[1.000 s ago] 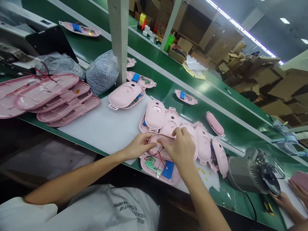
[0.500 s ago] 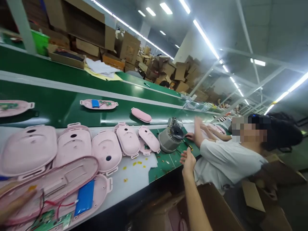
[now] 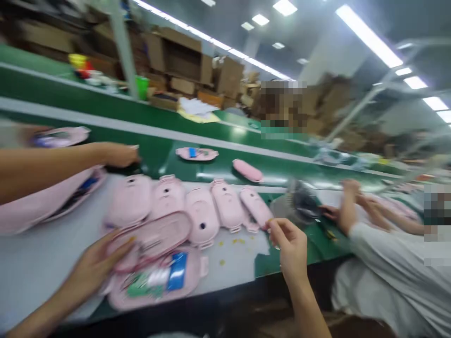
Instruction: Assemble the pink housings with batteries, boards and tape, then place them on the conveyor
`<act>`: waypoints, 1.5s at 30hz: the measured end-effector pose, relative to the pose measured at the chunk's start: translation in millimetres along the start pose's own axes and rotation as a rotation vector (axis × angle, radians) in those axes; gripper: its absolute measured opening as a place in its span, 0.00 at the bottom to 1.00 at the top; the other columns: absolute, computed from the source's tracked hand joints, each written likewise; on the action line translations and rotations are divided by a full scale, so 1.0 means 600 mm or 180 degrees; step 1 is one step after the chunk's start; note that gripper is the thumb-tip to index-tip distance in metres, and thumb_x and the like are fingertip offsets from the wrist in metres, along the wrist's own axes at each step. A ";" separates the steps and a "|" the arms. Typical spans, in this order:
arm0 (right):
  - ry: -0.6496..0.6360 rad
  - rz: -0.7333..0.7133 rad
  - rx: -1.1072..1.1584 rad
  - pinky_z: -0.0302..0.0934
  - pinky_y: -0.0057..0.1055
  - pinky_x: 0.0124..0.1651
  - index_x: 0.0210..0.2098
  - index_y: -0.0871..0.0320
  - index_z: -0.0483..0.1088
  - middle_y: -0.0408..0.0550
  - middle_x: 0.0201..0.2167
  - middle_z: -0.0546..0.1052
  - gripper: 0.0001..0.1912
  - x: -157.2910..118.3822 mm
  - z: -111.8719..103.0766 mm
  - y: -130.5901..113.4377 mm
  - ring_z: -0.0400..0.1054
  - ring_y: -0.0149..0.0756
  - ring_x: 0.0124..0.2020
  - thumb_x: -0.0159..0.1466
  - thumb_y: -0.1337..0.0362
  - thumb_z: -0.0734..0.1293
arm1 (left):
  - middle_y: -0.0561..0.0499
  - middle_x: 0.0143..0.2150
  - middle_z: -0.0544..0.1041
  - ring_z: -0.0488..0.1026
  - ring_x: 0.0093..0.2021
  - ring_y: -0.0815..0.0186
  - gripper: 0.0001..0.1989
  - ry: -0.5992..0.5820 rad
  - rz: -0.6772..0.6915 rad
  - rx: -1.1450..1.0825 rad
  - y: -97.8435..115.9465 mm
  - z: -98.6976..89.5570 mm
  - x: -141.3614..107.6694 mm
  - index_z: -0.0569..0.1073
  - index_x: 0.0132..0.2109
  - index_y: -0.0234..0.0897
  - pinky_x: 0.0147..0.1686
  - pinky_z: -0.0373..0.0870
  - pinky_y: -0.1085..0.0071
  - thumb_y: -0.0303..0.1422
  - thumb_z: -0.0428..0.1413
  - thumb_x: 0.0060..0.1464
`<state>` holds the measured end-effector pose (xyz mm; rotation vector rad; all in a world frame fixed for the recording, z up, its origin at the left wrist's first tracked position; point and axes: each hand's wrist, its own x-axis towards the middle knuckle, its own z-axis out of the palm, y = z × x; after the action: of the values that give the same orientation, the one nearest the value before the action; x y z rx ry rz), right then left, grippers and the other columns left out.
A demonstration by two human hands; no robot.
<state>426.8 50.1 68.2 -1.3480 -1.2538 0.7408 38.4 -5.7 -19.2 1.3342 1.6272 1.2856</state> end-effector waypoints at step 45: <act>-0.2917 -0.1725 -0.1618 0.54 0.27 0.36 0.33 0.56 0.69 0.43 0.30 0.69 0.11 -0.182 0.324 -0.046 0.64 0.31 0.31 0.68 0.64 0.58 | 0.48 0.42 0.73 0.70 0.38 0.64 0.24 -0.0604 -0.0370 -0.2605 0.007 0.010 -0.085 0.67 0.54 0.34 0.35 0.70 0.72 0.35 0.60 0.50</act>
<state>211.3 -0.7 29.7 -0.9475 -2.5469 0.6793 58.4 -52.9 -21.4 0.8004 0.8624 1.4660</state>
